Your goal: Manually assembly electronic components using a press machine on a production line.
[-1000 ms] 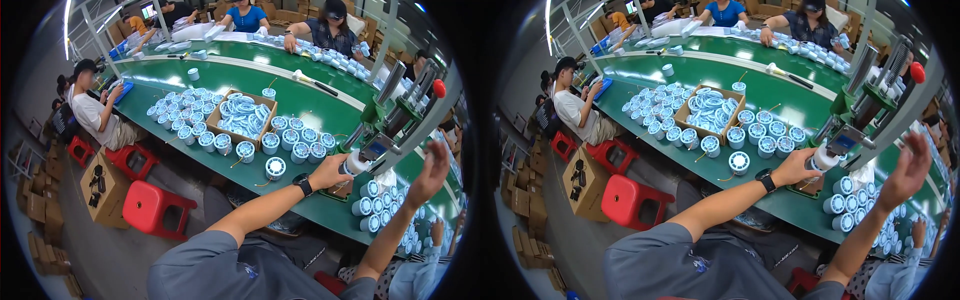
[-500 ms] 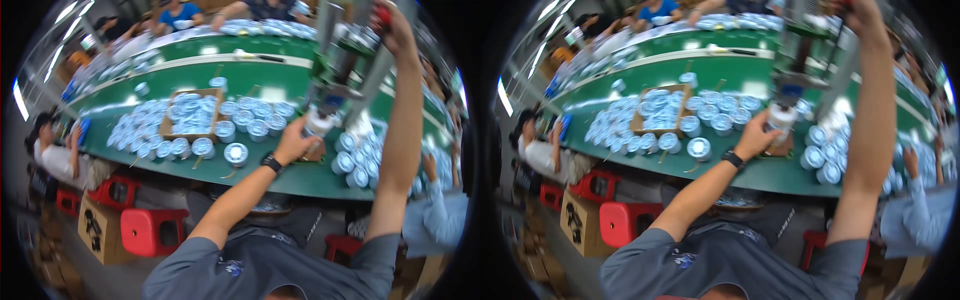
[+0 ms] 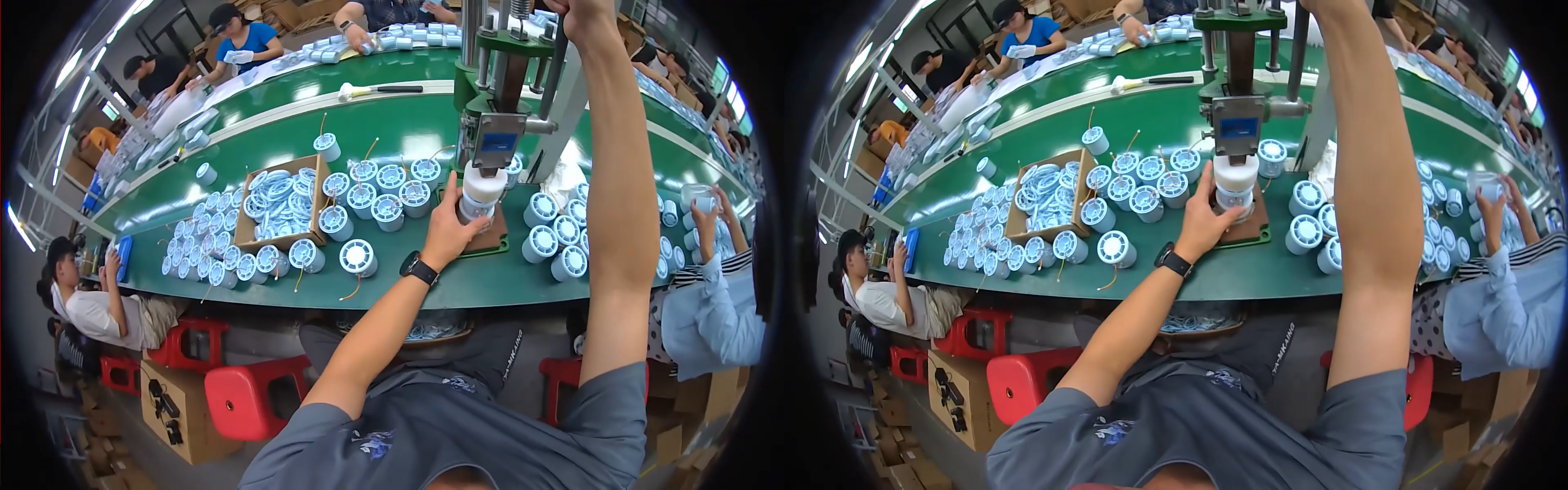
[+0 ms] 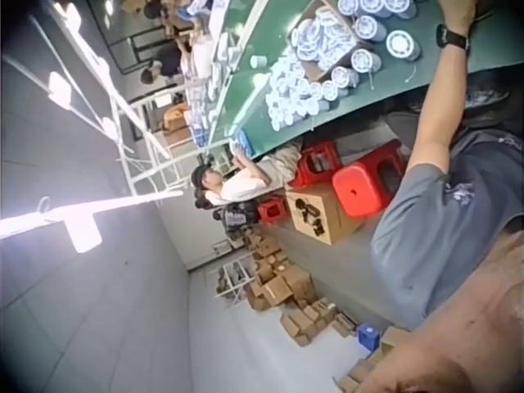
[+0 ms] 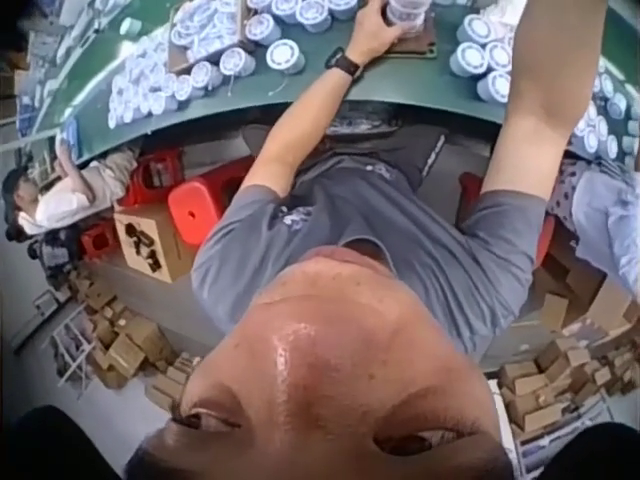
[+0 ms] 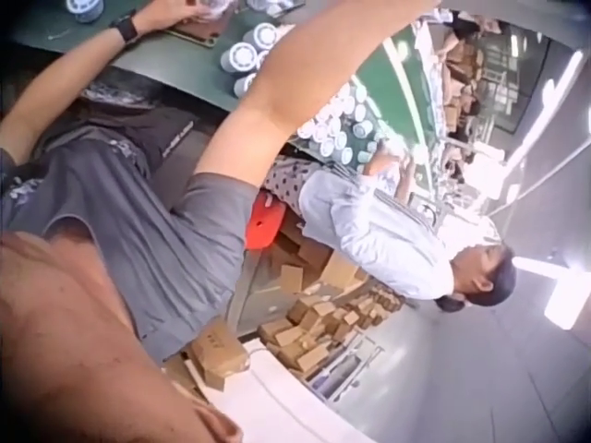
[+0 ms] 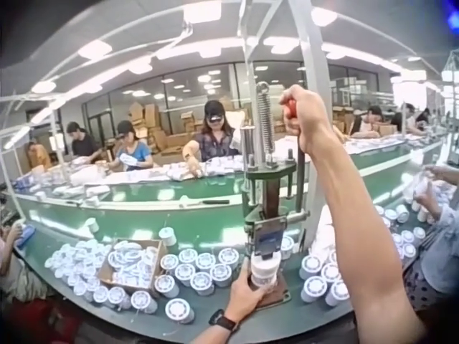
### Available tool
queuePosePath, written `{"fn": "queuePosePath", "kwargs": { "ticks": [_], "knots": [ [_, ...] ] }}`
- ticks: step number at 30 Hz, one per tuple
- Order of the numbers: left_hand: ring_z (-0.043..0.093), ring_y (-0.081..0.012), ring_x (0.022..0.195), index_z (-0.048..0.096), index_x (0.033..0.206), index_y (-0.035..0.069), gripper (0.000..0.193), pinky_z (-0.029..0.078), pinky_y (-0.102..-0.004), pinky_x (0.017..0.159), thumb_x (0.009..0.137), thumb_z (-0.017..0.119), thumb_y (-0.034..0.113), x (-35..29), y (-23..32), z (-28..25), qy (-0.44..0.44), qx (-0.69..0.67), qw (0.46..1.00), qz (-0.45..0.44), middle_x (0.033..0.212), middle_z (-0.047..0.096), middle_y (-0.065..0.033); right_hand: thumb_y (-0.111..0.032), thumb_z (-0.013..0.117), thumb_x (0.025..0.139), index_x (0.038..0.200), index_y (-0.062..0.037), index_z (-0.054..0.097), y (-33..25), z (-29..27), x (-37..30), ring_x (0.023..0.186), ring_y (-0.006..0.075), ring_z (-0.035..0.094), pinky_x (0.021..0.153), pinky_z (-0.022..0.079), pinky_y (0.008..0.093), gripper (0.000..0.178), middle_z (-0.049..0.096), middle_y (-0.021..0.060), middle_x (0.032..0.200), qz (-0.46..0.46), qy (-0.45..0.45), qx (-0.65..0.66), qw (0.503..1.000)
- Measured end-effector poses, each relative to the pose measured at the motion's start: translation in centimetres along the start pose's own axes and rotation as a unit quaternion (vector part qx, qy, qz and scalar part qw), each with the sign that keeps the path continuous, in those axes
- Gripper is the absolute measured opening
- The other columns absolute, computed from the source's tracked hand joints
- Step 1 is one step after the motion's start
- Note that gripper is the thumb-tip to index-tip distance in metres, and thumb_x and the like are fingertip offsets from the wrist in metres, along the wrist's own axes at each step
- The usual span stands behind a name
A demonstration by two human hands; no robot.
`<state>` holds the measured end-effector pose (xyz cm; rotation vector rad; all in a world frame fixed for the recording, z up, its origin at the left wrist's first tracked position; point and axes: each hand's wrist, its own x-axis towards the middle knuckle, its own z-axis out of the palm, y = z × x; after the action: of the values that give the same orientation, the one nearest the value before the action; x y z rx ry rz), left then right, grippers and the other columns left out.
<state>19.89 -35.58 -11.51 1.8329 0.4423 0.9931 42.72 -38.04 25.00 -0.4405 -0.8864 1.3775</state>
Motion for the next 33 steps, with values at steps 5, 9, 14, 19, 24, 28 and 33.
{"fn": "queuePosePath", "kwargs": {
  "ticks": [5, 9, 14, 19, 24, 28, 33],
  "knots": [
    [0.067, -0.0301, 0.106, 0.023, 0.152, -0.005, 0.102, 0.053, -0.0375, 0.091, 0.073, 0.084, 0.018, 0.1, -0.3, -0.5, 0.008, 0.005, 1.000, 0.022, 0.119, 0.067, -0.0194, -0.018, 0.051, 0.090, 0.073, -0.0046, 0.057, 3.8, 2.1, 1.3, 0.036, 0.0088, 0.033, 0.035, 0.022, 0.0253, 0.023, 0.047, 0.0004, 0.054, -0.345, 0.263, -0.343, 0.833],
    [0.067, -0.0295, 0.106, 0.023, 0.153, -0.005, 0.100, 0.053, -0.0372, 0.091, 0.074, 0.083, 0.015, 0.4, -0.5, -1.3, 0.020, 0.007, 1.000, 0.015, 0.120, 0.067, -0.0198, -0.015, 0.051, 0.091, 0.084, -0.0009, 0.061, 7.9, 5.8, -5.5, 0.045, 0.0095, 0.045, 0.043, 0.034, 0.0247, 0.019, 0.052, 0.0023, 0.062, -0.425, 0.194, -0.373, 0.801],
    [0.067, -0.0289, 0.109, 0.024, 0.153, -0.003, 0.097, 0.052, -0.0364, 0.093, 0.076, 0.080, 0.012, 0.7, 0.1, 0.1, 0.009, 0.044, 0.999, 0.025, 0.124, 0.065, -0.0214, -0.025, 0.050, 0.094, 0.088, 0.0015, 0.055, 14.8, 1.6, -16.0, 0.059, 0.0208, 0.047, 0.059, 0.043, 0.0354, 0.027, 0.050, 0.0090, 0.066, -0.573, 0.069, -0.444, 0.685],
    [0.065, -0.0272, 0.112, 0.025, 0.153, -0.002, 0.094, 0.051, -0.0360, 0.095, 0.077, 0.079, 0.011, -0.2, 0.1, -0.8, -0.018, 0.005, 1.000, 0.003, 0.126, 0.064, -0.0208, -0.014, 0.052, 0.080, 0.078, -0.0014, 0.060, 27.4, -3.7, -23.2, 0.068, 0.0235, 0.059, 0.089, 0.044, 0.0460, 0.015, 0.059, 0.0090, 0.069, -0.552, 0.183, -0.463, 0.669],
    [0.064, -0.0269, 0.114, 0.026, 0.153, -0.001, 0.092, 0.050, -0.0362, 0.096, 0.079, 0.078, 0.011, -0.3, -1.1, -0.3, -0.014, -0.016, 1.000, 0.007, 0.128, 0.063, -0.0203, -0.017, 0.053, 0.082, 0.077, -0.0016, 0.059, 28.0, -3.1, -23.9, 0.070, 0.0248, 0.061, 0.094, 0.041, 0.0479, 0.017, 0.059, 0.0079, 0.068, -0.518, 0.213, -0.475, 0.679],
    [0.064, -0.0291, 0.113, 0.027, 0.153, 0.000, 0.091, 0.050, -0.0376, 0.096, 0.079, 0.078, 0.012, -0.3, -0.7, -0.3, -0.008, 0.001, 1.000, -0.002, 0.128, 0.063, -0.0212, -0.017, 0.052, 0.083, 0.076, -0.0007, 0.058, 26.0, -1.6, -23.7, 0.068, 0.0243, 0.059, 0.088, 0.043, 0.0457, 0.018, 0.058, 0.0080, 0.067, -0.503, 0.211, -0.505, 0.669],
    [0.065, -0.0340, 0.112, 0.028, 0.153, 0.001, 0.090, 0.051, -0.0396, 0.094, 0.078, 0.078, 0.015, 0.2, 0.3, -0.3, 0.002, 0.063, 0.998, -0.010, 0.126, 0.064, -0.0234, -0.016, 0.049, 0.090, 0.084, 0.0034, 0.056, 18.3, 3.3, -19.3, 0.061, 0.0210, 0.052, 0.064, 0.043, 0.0378, 0.022, 0.054, 0.0118, 0.066, -0.493, 0.202, -0.445, 0.719]
  ]
}}
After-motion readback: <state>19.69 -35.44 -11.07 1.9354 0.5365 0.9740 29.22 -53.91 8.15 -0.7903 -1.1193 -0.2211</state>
